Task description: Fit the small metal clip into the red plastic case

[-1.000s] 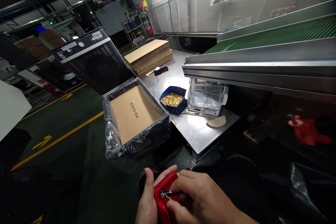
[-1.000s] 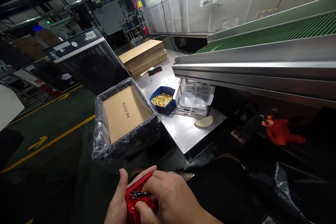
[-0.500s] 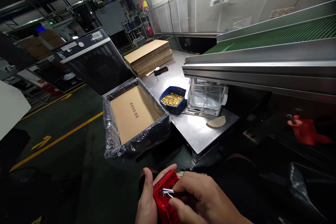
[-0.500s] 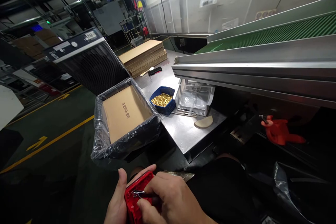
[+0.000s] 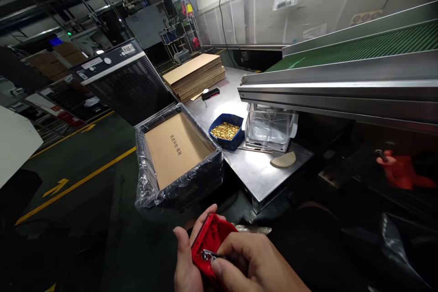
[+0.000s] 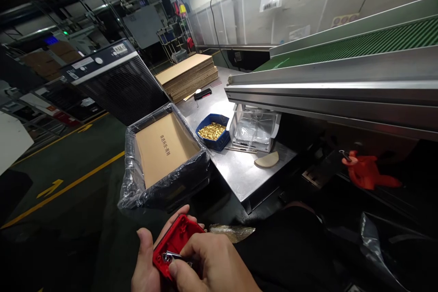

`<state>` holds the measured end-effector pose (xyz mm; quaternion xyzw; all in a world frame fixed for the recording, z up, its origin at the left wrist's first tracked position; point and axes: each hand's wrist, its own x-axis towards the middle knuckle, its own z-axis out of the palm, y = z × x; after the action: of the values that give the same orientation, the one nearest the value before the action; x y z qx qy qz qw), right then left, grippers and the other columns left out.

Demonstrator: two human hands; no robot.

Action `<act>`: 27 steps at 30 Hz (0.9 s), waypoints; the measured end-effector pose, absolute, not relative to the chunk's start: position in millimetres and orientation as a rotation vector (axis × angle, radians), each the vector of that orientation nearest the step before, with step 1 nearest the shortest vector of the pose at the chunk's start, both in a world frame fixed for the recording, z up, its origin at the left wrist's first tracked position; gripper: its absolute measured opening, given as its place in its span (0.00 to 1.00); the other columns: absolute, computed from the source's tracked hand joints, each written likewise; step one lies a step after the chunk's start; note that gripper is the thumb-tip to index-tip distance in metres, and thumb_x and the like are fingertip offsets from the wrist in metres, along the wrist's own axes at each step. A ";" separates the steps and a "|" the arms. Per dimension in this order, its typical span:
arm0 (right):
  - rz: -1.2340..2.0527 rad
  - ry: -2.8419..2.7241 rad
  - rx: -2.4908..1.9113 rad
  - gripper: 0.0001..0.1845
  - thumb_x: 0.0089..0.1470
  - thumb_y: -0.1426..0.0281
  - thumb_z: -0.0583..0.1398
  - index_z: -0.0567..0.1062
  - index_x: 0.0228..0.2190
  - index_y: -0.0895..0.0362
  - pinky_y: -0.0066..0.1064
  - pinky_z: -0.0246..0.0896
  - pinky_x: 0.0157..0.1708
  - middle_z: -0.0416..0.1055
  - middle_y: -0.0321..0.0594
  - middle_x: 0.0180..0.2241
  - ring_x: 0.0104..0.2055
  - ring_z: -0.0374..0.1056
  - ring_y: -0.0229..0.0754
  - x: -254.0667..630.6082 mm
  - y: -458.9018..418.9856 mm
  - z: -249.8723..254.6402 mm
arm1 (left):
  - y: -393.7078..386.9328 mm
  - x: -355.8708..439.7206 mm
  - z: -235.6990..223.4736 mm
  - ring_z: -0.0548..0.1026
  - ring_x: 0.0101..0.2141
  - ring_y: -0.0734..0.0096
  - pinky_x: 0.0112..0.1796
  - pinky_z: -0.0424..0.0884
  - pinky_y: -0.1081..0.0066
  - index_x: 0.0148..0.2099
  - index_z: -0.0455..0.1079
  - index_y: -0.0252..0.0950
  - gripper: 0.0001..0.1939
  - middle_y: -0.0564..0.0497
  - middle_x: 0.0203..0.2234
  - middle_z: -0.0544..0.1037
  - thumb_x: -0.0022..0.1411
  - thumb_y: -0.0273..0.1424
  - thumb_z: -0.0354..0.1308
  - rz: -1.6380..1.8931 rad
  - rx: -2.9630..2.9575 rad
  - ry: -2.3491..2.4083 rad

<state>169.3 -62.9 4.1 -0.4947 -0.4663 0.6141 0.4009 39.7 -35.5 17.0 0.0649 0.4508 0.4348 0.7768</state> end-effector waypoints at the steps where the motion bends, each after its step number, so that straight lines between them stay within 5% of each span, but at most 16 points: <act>1: 1.576 -1.171 -1.253 0.06 0.50 0.67 0.62 0.78 0.29 0.57 0.27 0.51 0.22 0.73 0.35 0.24 0.24 0.62 0.34 169.0 -62.9 3.5 | -35.4 40.1 16.4 0.79 0.45 0.50 0.50 0.73 0.56 0.59 0.73 0.39 0.40 0.41 0.41 0.83 0.58 0.63 0.51 0.943 0.134 0.966; 18: 1.622 -1.114 -1.205 0.08 0.51 0.67 0.60 0.72 0.24 0.57 0.28 0.52 0.23 0.71 0.35 0.22 0.24 0.63 0.35 174.1 -58.7 9.9 | -35.0 44.5 14.4 0.77 0.49 0.46 0.55 0.70 0.51 0.56 0.75 0.38 0.39 0.41 0.39 0.82 0.60 0.62 0.50 0.940 0.162 0.928; 23: 1.343 -1.066 -1.210 0.16 0.60 0.56 0.58 0.76 0.34 0.55 0.31 0.64 0.31 0.76 0.39 0.31 0.31 0.69 0.40 183.2 -70.2 2.3 | -33.7 43.4 20.0 0.78 0.47 0.48 0.54 0.70 0.52 0.57 0.75 0.39 0.37 0.43 0.40 0.83 0.61 0.62 0.49 0.900 0.103 0.939; 27: 0.783 -1.360 -1.121 0.11 0.65 0.59 0.54 0.69 0.45 0.50 0.33 0.66 0.37 0.74 0.37 0.35 0.36 0.72 0.40 188.0 -72.6 -14.3 | -30.8 42.0 24.9 0.80 0.45 0.49 0.53 0.71 0.52 0.57 0.74 0.40 0.36 0.42 0.40 0.83 0.64 0.60 0.46 0.840 0.041 0.940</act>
<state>188.0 -72.6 -14.3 -0.4775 -0.5793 0.3335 0.5703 42.0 -30.8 24.9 0.0189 0.4395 0.3929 0.8075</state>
